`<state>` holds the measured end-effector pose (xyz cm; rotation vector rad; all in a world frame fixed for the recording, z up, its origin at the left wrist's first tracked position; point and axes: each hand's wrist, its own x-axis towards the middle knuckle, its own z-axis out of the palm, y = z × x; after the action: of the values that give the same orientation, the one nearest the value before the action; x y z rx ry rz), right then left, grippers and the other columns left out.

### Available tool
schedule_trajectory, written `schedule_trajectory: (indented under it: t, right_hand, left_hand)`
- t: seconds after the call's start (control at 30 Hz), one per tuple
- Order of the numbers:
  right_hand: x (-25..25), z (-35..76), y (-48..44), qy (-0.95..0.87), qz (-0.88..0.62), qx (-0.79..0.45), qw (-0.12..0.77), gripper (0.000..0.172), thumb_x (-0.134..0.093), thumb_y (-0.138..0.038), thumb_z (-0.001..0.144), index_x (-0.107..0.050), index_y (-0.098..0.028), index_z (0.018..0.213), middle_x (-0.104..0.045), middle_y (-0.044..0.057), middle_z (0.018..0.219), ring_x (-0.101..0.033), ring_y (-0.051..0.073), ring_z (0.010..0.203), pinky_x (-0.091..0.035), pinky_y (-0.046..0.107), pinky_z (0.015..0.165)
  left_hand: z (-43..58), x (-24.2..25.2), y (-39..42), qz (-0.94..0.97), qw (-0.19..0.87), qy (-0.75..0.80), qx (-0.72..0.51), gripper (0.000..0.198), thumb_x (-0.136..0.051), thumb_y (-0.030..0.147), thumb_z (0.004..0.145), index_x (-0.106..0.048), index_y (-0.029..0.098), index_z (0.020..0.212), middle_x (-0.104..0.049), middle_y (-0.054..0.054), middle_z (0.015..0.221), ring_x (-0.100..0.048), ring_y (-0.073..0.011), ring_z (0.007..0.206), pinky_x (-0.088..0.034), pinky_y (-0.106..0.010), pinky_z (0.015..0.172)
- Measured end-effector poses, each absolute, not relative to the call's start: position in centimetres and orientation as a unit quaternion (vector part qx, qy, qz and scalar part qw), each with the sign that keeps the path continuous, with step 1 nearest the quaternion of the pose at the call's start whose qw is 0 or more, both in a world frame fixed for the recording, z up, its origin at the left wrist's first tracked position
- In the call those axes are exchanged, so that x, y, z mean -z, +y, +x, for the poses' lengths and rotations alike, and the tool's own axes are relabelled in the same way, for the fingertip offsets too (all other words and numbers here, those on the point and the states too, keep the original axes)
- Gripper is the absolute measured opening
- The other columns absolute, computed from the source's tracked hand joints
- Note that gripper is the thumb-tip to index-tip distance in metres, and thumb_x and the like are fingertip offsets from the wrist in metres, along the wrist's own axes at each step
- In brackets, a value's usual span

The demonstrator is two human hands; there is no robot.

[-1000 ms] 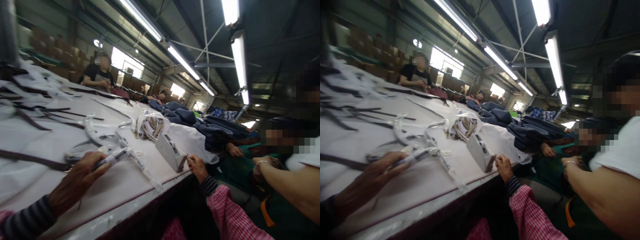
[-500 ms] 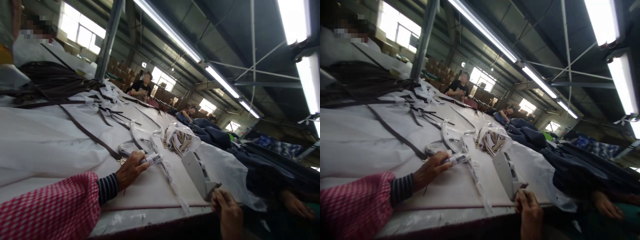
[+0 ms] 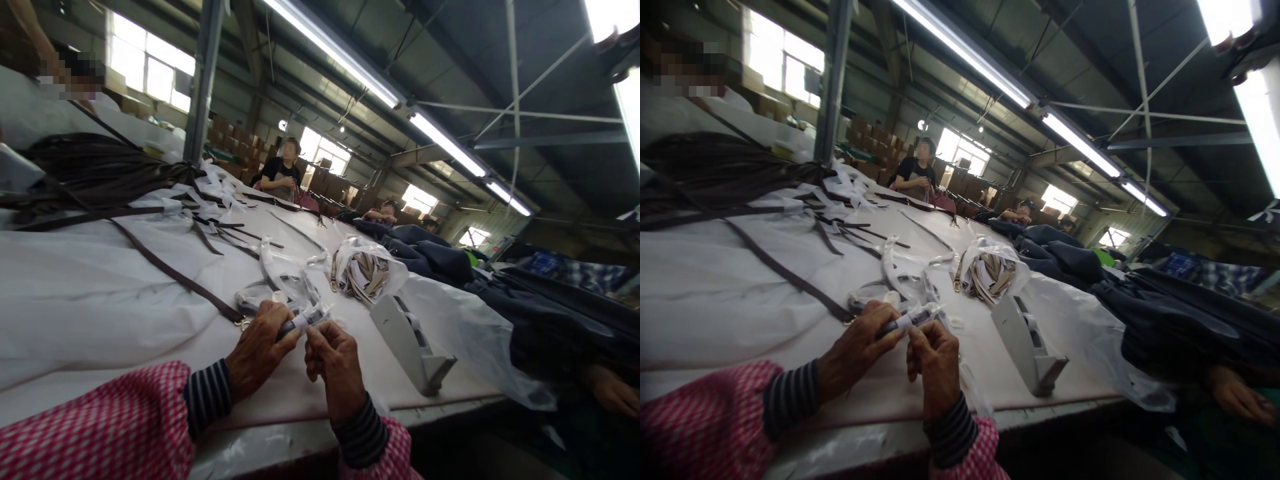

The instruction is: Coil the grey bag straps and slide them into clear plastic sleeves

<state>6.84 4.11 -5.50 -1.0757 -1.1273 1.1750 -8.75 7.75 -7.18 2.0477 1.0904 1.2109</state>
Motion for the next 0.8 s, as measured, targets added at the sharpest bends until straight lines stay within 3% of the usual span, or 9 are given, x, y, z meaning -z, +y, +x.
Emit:
schedule_trajectory:
  t: [0.3,0.43,0.6,0.8]
  right_hand:
    - [6.3,6.9,4.7,-0.487,-0.457,-0.476,0.572,0.047,-0.082,-0.053,0.073,-0.053,-0.017,0.066,-0.055,-0.005,0.048,-0.041,0.005,0.035,-0.029,0.017,0.033]
    - [6.2,6.9,4.8,-0.487,-0.443,-0.472,0.586,0.047,-0.082,-0.054,0.074,-0.053,-0.017,0.067,-0.056,-0.004,0.049,-0.042,0.005,0.034,-0.029,0.017,0.033]
    - [6.4,6.8,5.1,-0.5,-0.442,-0.448,0.595,0.048,-0.078,-0.057,0.079,-0.051,-0.018,0.068,-0.053,-0.006,0.046,-0.039,0.005,0.034,-0.025,0.018,0.034]
    - [7.5,7.0,5.6,-0.503,-0.419,-0.471,0.591,0.051,-0.077,-0.062,0.077,-0.051,-0.018,0.07,-0.048,-0.008,0.045,-0.036,0.004,0.033,-0.024,0.018,0.034]
  left_hand:
    - [-8.8,6.2,7.1,0.768,0.256,0.389,-0.439,0.022,-0.046,0.038,0.095,-0.054,0.021,0.084,-0.055,-0.005,0.091,-0.046,-0.0282,0.099,-0.037,-0.045,0.09]
    - [-8.9,5.5,7.0,0.747,0.313,0.401,-0.428,0.026,-0.047,0.044,0.091,-0.054,0.021,0.08,-0.056,-0.004,0.089,-0.048,-0.0272,0.095,-0.038,-0.043,0.087]
    - [-9.0,4.8,6.9,0.704,0.449,0.358,-0.419,0.039,-0.042,0.048,0.094,-0.052,0.02,0.069,-0.053,0.0,0.07,-0.048,-0.0199,0.07,-0.04,-0.035,0.067]
    - [-8.9,4.4,6.2,0.675,0.534,0.282,-0.424,0.048,-0.036,0.049,0.099,-0.059,0.018,0.07,-0.064,-0.005,0.074,-0.058,-0.0208,0.072,-0.047,-0.031,0.065]
